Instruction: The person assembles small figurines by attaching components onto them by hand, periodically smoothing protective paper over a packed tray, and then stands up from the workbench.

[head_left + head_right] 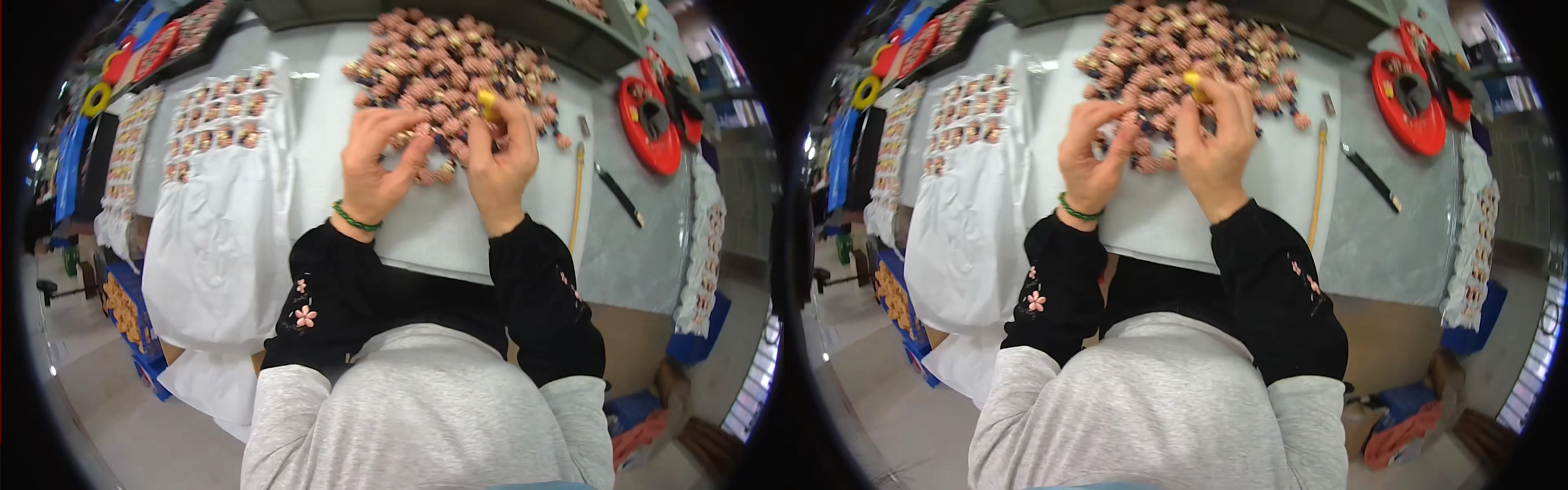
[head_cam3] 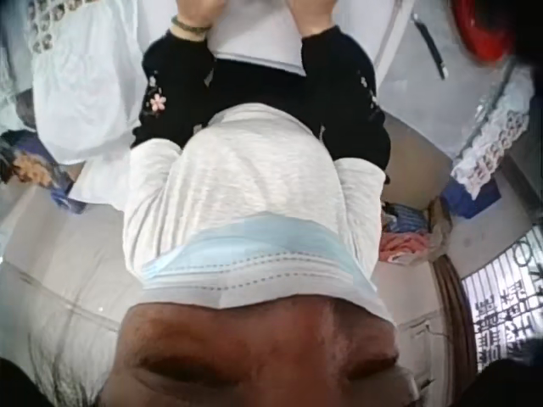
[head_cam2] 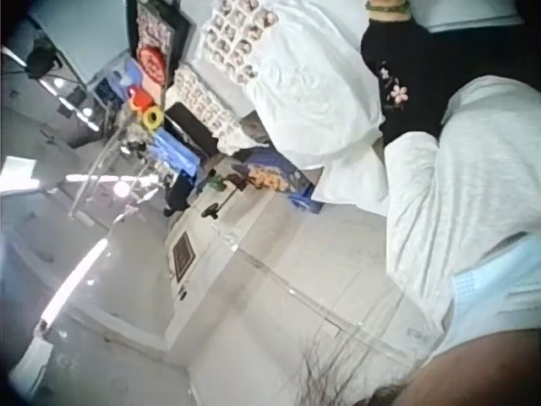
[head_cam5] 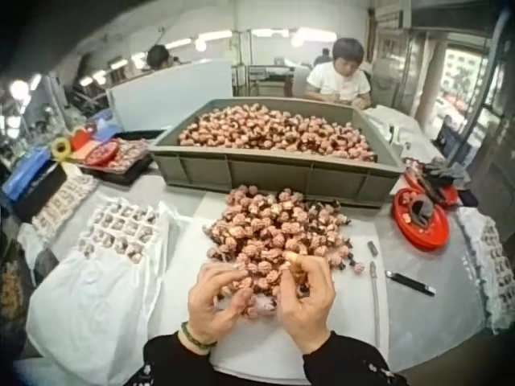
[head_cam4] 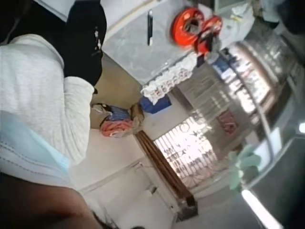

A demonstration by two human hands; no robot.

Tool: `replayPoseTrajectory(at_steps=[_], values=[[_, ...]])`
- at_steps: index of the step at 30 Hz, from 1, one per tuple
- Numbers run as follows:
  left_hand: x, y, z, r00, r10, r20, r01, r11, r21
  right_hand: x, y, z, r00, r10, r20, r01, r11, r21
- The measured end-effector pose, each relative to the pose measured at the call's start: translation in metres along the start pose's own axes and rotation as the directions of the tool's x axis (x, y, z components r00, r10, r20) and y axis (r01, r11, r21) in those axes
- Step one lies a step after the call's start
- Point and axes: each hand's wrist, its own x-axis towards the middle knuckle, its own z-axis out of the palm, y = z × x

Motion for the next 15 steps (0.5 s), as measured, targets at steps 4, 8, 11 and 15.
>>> replayPoseTrajectory(at_steps=[4, 8, 11, 15], values=[[-0.006, -0.008, 0.001, 0.968, -0.246, 0.047, 0.245, 0.888, -0.388, -0.008, -0.017, 0.000, 0.983, -0.073, 0.168, 0.053, 0.992, 0.118], [-0.004, -0.007, 0.001, 0.958, -0.281, 0.064, 0.270, 0.798, -0.539, -0.015, -0.020, 0.002, 0.958, -0.087, 0.272, 0.044, 0.986, 0.159], [-0.006, -0.007, 0.002, 0.941, -0.331, 0.070, 0.309, 0.757, -0.575, -0.015, -0.020, 0.003, 0.957, -0.068, 0.282, 0.024, 0.987, 0.157], [-0.001, -0.005, -0.001, 0.980, -0.185, 0.079, 0.201, 0.919, -0.339, -0.013, -0.014, 0.005, 0.961, -0.048, 0.274, 0.000, 0.985, 0.173]])
